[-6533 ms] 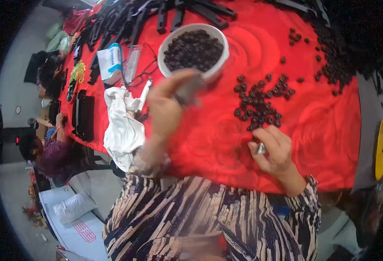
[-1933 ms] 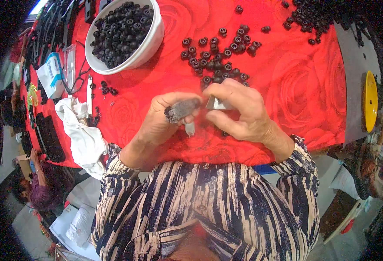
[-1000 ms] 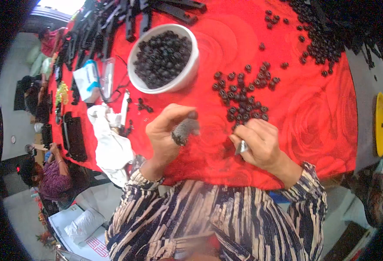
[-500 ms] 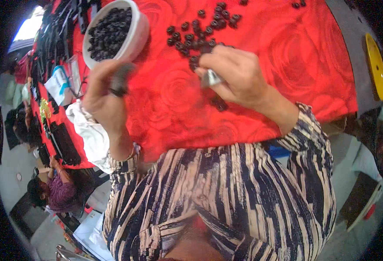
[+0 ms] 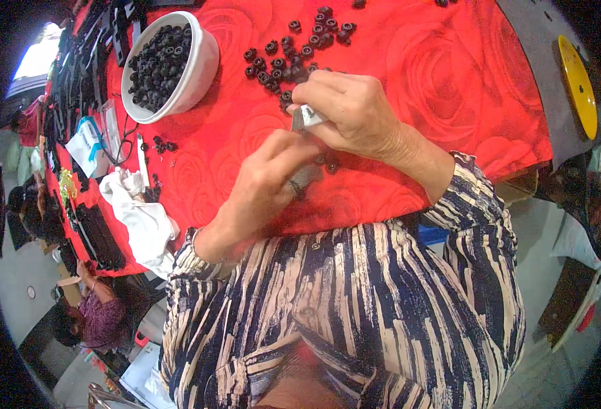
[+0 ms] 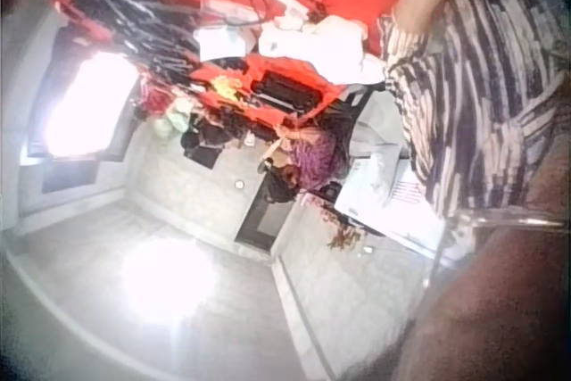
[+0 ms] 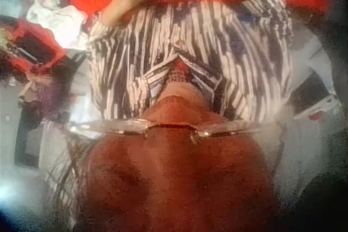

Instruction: The person sits at a table covered with a red cloth and repeatedly picks up small black beads. Using a small metal tool, they scrape or clean the surface of each bead individually. The cleaned beads are placed back onto the table surface, while a bowl of unprocessed beads sits nearby.

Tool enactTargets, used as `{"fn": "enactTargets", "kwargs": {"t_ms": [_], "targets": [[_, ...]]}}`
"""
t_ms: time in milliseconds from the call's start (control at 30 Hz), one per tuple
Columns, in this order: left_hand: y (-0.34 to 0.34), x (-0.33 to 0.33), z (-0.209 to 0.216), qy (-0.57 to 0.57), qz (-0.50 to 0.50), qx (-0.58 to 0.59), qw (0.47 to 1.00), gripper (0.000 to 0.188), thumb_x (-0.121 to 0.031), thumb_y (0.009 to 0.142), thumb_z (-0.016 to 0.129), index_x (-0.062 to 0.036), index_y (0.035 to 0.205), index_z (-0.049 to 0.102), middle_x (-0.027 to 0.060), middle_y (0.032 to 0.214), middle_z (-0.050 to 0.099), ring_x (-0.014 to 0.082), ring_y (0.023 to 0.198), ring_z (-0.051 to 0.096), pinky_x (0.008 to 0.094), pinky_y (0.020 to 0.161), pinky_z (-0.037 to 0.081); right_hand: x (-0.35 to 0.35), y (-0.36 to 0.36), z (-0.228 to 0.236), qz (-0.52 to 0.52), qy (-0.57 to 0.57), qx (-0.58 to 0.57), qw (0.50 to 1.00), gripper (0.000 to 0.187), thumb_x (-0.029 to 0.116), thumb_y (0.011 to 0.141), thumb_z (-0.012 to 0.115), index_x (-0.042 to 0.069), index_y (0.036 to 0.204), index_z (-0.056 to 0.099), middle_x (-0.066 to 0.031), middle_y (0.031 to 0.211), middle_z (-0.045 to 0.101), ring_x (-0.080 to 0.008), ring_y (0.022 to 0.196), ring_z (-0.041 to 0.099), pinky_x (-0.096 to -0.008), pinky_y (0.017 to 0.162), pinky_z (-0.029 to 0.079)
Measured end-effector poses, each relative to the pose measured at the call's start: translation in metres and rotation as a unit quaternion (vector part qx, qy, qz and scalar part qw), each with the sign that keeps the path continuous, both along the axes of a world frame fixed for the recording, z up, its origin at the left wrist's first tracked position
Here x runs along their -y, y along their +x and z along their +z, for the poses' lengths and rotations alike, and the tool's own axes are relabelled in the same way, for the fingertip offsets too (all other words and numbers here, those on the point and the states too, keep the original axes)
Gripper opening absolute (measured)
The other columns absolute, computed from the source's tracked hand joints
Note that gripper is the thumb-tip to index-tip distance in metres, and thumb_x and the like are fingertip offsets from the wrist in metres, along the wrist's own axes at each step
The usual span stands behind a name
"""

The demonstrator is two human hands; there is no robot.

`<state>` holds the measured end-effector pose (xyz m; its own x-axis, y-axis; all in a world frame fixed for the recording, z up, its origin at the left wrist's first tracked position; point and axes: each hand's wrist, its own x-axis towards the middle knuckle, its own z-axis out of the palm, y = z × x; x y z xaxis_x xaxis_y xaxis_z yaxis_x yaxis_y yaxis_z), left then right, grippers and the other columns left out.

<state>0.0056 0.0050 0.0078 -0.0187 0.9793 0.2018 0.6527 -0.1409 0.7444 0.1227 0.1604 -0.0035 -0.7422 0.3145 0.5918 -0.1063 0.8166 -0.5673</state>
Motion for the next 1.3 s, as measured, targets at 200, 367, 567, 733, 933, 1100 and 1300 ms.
{"fn": "enactTargets", "kwargs": {"t_ms": [200, 367, 567, 733, 933, 1100, 1300], "targets": [[0.000, -0.007, -0.008, -0.004, -0.018, -0.037, 0.999, 0.032, 0.004, 0.069, 0.056, -0.0013, 0.101, 0.061, 0.0133, 0.095, 0.056, 0.0306, 0.087, 0.059, 0.0386, 0.069, 0.050, 0.000, 0.000, 0.002, 0.001, 0.001, -0.001, 1.000, 0.019, 0.007, 0.069, 0.068, 0.004, 0.084, 0.058, -0.0095, 0.071, 0.055, -0.0274, 0.061, 0.058, -0.0357, 0.051, 0.046], [-0.018, -0.004, 0.002, -0.081, 0.041, 0.249, 0.964, 0.018, -0.002, 0.081, 0.059, 0.0003, 0.098, 0.063, 0.0127, 0.085, 0.063, 0.0213, 0.071, 0.062, 0.0290, 0.061, 0.050, 0.002, 0.002, 0.014, 0.059, -0.153, -0.002, 0.987, 0.014, 0.002, 0.075, 0.066, 0.002, 0.088, 0.060, -0.0088, 0.068, 0.053, -0.0209, 0.058, 0.055, -0.0311, 0.050, 0.041], [-0.033, 0.002, 0.006, -0.211, 0.015, 0.630, 0.747, 0.012, -0.006, 0.085, 0.060, 0.0018, 0.093, 0.065, 0.0077, 0.074, 0.066, 0.0101, 0.059, 0.061, 0.0204, 0.049, 0.047, 0.008, 0.003, 0.022, 0.204, -0.231, 0.044, 0.950, 0.031, -0.002, 0.070, 0.067, 0.000, 0.101, 0.064, -0.0068, 0.077, 0.055, -0.0156, 0.066, 0.051, -0.0272, 0.056, 0.038], [-0.038, 0.004, 0.009, -0.312, -0.020, 0.593, 0.742, 0.011, -0.010, 0.085, 0.062, -0.0002, 0.088, 0.067, 0.0053, 0.069, 0.065, 0.0093, 0.057, 0.060, 0.0208, 0.049, 0.047, 0.011, 0.004, 0.019, 0.273, -0.285, 0.079, 0.915, 0.035, 0.000, 0.067, 0.071, 0.001, 0.102, 0.065, -0.0066, 0.081, 0.055, -0.0159, 0.070, 0.052, -0.0274, 0.058, 0.039], [-0.029, 0.006, 0.003, -0.319, -0.014, 0.651, 0.689, 0.012, -0.010, 0.083, 0.064, 0.0001, 0.088, 0.066, 0.0038, 0.069, 0.063, 0.0085, 0.056, 0.059, 0.0213, 0.049, 0.047, 0.015, 0.006, 0.020, 0.275, -0.233, 0.069, 0.930, 0.033, 0.003, 0.066, 0.075, -0.001, 0.097, 0.065, -0.0081, 0.080, 0.055, -0.0178, 0.066, 0.053, -0.0288, 0.055, 0.041], [-0.022, 0.006, 0.004, -0.222, 0.000, 0.694, 0.685, 0.017, -0.013, 0.086, 0.062, 0.0017, 0.095, 0.063, 0.0057, 0.076, 0.063, 0.0087, 0.060, 0.060, 0.0209, 0.048, 0.047, 0.018, 0.003, 0.025, 0.155, -0.160, 0.019, 0.975, 0.031, 0.003, 0.065, 0.073, 0.001, 0.094, 0.062, -0.0094, 0.076, 0.052, -0.0205, 0.063, 0.055, -0.0299, 0.053, 0.043], [-0.023, 0.008, 0.003, -0.238, 0.019, 0.743, 0.626, 0.018, -0.014, 0.088, 0.061, 0.0016, 0.096, 0.064, 0.0055, 0.075, 0.063, 0.0095, 0.060, 0.060, 0.0216, 0.050, 0.048, 0.022, 0.004, 0.022, 0.142, -0.137, 0.009, 0.980, 0.031, 0.004, 0.065, 0.074, -0.001, 0.093, 0.063, -0.0102, 0.076, 0.053, -0.0205, 0.062, 0.055, -0.0299, 0.050, 0.042]]}}
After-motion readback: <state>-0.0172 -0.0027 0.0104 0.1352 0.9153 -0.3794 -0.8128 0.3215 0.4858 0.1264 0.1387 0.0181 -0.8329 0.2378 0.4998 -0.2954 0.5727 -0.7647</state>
